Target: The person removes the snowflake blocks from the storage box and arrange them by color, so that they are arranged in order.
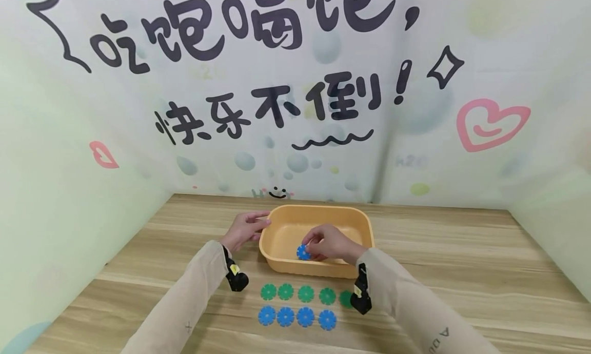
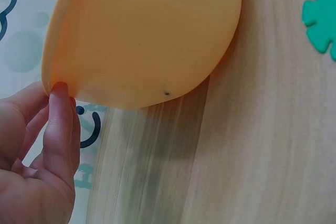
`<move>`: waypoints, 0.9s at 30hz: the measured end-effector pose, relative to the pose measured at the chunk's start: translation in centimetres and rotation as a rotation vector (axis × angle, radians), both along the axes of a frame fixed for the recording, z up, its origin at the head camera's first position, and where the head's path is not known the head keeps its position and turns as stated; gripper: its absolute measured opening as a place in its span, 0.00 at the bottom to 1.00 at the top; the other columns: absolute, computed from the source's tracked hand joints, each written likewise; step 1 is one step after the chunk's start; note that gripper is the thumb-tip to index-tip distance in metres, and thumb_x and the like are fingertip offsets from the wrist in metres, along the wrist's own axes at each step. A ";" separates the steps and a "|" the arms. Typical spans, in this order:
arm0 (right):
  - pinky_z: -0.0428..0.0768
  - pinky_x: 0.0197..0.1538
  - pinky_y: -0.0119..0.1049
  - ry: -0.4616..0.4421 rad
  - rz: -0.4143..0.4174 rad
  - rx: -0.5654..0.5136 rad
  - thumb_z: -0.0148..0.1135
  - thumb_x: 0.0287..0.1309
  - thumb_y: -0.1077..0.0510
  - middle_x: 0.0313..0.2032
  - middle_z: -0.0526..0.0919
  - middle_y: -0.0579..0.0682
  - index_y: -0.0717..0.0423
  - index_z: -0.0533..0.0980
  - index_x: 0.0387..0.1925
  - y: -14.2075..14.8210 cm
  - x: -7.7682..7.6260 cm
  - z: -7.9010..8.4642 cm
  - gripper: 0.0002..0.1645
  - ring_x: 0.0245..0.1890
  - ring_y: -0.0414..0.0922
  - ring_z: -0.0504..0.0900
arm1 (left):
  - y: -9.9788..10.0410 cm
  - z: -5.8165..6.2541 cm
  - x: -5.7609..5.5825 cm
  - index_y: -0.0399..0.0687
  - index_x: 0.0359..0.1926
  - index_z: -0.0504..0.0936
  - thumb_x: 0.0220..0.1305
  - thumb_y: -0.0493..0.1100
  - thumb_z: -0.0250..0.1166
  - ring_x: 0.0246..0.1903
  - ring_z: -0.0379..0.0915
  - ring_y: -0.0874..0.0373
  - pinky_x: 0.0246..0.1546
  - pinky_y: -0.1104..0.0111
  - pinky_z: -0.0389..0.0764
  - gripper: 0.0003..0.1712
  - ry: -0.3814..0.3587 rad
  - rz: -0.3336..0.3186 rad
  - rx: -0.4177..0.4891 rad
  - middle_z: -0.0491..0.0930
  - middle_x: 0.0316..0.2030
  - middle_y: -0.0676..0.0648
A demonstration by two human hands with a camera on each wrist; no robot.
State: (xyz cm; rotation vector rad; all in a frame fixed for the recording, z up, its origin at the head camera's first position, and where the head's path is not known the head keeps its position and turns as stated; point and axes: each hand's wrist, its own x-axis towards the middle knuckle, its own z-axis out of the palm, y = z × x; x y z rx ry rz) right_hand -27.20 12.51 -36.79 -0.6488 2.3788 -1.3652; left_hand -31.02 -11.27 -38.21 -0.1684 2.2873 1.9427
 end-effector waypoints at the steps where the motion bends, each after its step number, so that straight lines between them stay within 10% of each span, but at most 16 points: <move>1: 0.81 0.30 0.37 -0.008 -0.006 -0.017 0.57 0.54 0.66 0.25 0.75 0.52 0.65 0.76 0.36 0.4 0.1 0.2 0.07 0.24 0.44 0.78 | 0.0 0.0 0.0 0.44 0.50 0.77 0.53 0.38 0.64 0.29 0.77 0.59 0.27 0.70 0.80 0.21 0.000 0.001 -0.001 0.77 0.35 0.43; 18: 0.81 0.33 0.39 0.007 -0.035 -0.071 0.60 0.53 0.58 0.28 0.76 0.54 0.66 0.75 0.38 6.0 3.5 2.3 0.14 0.29 0.47 0.78 | 0.1 -0.1 0.0 0.44 0.50 0.77 0.54 0.38 0.64 0.32 0.77 0.56 0.23 0.73 0.78 0.20 0.007 0.010 -0.027 0.77 0.35 0.43; 27: 0.80 0.33 0.40 -0.048 0.097 -0.112 0.59 0.54 0.59 0.29 0.78 0.55 0.67 0.75 0.38 7.7 6.4 2.9 0.14 0.27 0.44 0.78 | 0.0 0.1 0.2 0.44 0.50 0.76 0.54 0.38 0.64 0.26 0.76 0.59 0.23 0.73 0.76 0.20 0.007 0.000 -0.035 0.77 0.35 0.43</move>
